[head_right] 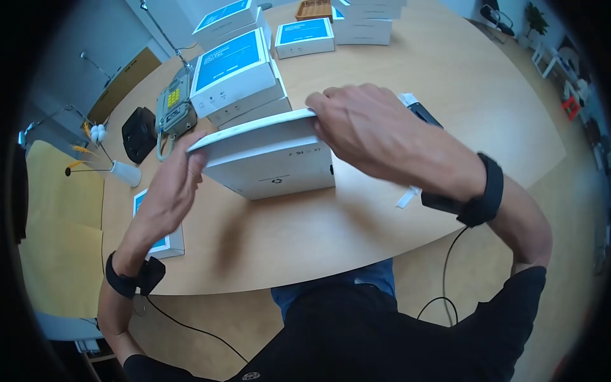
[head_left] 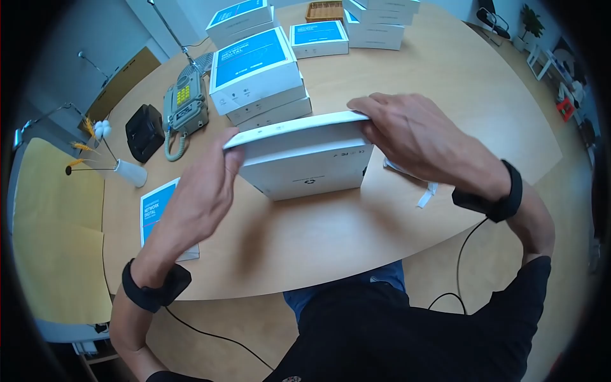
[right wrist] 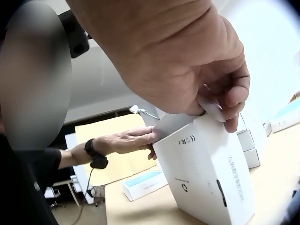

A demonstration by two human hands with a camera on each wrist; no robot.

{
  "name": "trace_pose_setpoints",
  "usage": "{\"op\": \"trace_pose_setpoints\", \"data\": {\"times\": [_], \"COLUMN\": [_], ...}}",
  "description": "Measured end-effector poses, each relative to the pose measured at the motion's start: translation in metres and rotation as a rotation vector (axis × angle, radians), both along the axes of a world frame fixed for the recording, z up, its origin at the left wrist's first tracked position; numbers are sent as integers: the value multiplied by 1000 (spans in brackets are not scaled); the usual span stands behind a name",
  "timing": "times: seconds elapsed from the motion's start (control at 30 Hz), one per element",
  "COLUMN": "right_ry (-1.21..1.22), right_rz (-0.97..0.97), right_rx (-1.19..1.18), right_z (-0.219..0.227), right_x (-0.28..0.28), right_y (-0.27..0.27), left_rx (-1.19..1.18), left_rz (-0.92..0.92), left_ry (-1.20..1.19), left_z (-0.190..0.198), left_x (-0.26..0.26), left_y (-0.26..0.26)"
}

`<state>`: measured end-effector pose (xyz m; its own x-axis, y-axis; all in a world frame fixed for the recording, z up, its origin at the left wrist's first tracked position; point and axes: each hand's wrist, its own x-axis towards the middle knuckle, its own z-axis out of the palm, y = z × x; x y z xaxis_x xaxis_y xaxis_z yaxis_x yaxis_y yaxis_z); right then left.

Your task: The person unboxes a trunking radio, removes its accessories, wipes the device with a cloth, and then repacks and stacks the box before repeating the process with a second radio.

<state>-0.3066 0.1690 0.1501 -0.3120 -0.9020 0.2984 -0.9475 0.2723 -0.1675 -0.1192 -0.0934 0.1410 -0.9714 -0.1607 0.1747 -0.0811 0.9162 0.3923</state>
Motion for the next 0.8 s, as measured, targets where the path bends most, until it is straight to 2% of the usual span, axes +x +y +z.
{"op": "trace_pose_setpoints", "data": {"times": [0.03, 0.1, 0.13, 0.17, 0.2, 0.23, 0.3, 0.33, 0.4, 0.43, 0.5, 0.53, 0.57, 0.67, 0.73, 0.77, 0.8], "right_ry": [-2, -77, -415, -417, -443, -468, -523, -524, -599, -605, -628, -321, -324, -342, -533, -537, -625], "right_rz": [-7, -16, -8, -8, -39, -66, -4, -21, -104, -79, -248, 216, 216, 165, -53, -53, -138], "right_rx": [1, 135, 153, 152, 191, 229, 142, 133, 150, 152, 201, 97, 95, 181, 228, 227, 242], "right_z": [6, 18, 22, 25, 27, 28, 27, 25, 22, 26, 40, 16, 16, 21, 27, 33, 39], "right_x": [-5, -17, -26, -33, -39, -42, -44, -46, -51, -47, -31, -66, -71, -75, -65, -58, -49], "right_y": [-2, -9, -12, -14, -15, -15, -4, -3, -9, -12, -10, -2, -4, -5, -11, -13, -15], "left_rx": [113, 95, 44, -7, 191, 187, 507, 491, 497, 505, 423, 412, 402, 356, 283, 210, 209], "left_rz": [9, 5, -5, -12, 72, 81, 198, 153, 199, 208, 161, 138, 112, 53, 41, 27, 26], "left_ry": [-61, -111, -114, -117, -202, -203, -396, -362, -383, -406, -411, -422, -434, -457, -481, -500, -504], "left_z": [2, 13, 14, 15, 28, 37, 48, 49, 56, 59, 53, 52, 51, 49, 52, 54, 54], "left_x": [-5, -17, -22, -26, -31, -33, -31, -31, -35, -36, -37, -37, -37, -36, -36, -35, -36], "left_y": [-7, -15, -21, -24, -11, -6, -1, 2, 10, 9, -3, -5, -7, -17, -16, -14, -11]}}
